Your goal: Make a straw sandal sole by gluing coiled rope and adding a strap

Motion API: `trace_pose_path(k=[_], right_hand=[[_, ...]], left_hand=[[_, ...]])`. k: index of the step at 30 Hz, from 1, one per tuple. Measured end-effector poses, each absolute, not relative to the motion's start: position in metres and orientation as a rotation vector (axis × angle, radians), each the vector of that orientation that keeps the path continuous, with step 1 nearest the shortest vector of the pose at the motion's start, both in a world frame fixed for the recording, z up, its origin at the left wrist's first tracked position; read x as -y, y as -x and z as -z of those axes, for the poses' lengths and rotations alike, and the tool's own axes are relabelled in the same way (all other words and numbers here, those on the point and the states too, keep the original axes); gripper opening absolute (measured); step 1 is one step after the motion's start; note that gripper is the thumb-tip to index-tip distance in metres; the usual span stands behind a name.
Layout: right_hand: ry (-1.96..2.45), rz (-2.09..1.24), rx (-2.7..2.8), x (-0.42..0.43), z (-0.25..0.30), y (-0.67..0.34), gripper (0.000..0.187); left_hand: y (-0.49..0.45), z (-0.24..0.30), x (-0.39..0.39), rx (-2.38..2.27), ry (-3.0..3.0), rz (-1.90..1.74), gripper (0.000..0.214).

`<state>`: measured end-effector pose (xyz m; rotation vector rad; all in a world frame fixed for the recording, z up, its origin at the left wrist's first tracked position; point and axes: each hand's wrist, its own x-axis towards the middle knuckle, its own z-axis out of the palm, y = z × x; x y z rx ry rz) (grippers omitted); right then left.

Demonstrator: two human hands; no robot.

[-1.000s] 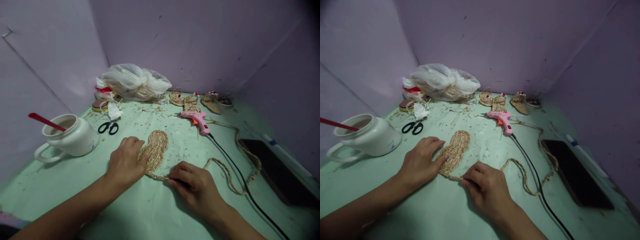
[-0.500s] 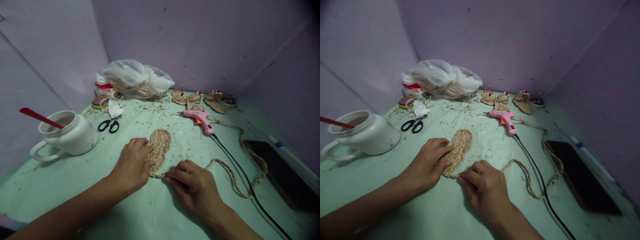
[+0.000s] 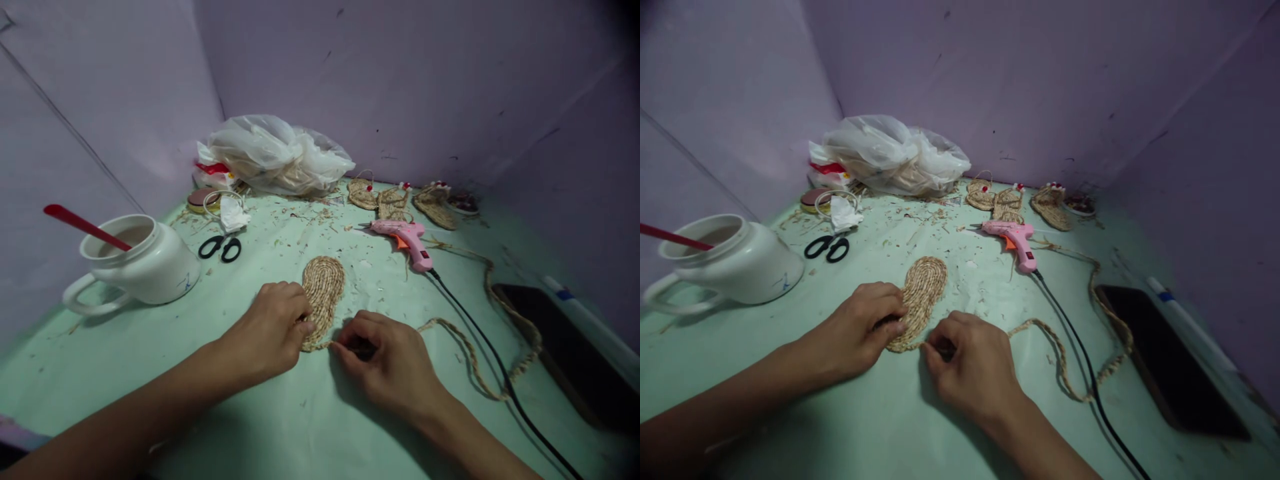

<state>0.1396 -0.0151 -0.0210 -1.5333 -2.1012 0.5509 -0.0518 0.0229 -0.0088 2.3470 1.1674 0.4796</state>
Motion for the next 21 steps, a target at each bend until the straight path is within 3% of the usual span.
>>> trace_pose_path(k=[6, 12, 21], right_hand=[[1.459, -0.588, 2.069, 0.014, 0.027, -0.14, 0.014], [1.661, -0.656, 1.913, 0.014, 0.026, -0.134, 0.012], [1.697, -0.688, 1.9, 0.01, 0.023, -0.136, 0.01]], left_hand=[[0.06, -0.007, -0.024, -1.129, -2.322, -0.299, 0.012], [0.063, -0.014, -0.022, -1.141, -2.334, -0.179, 0.018], [0.056, -0.01, -0.021, -1.213, -2.331, -0.228, 0.02]])
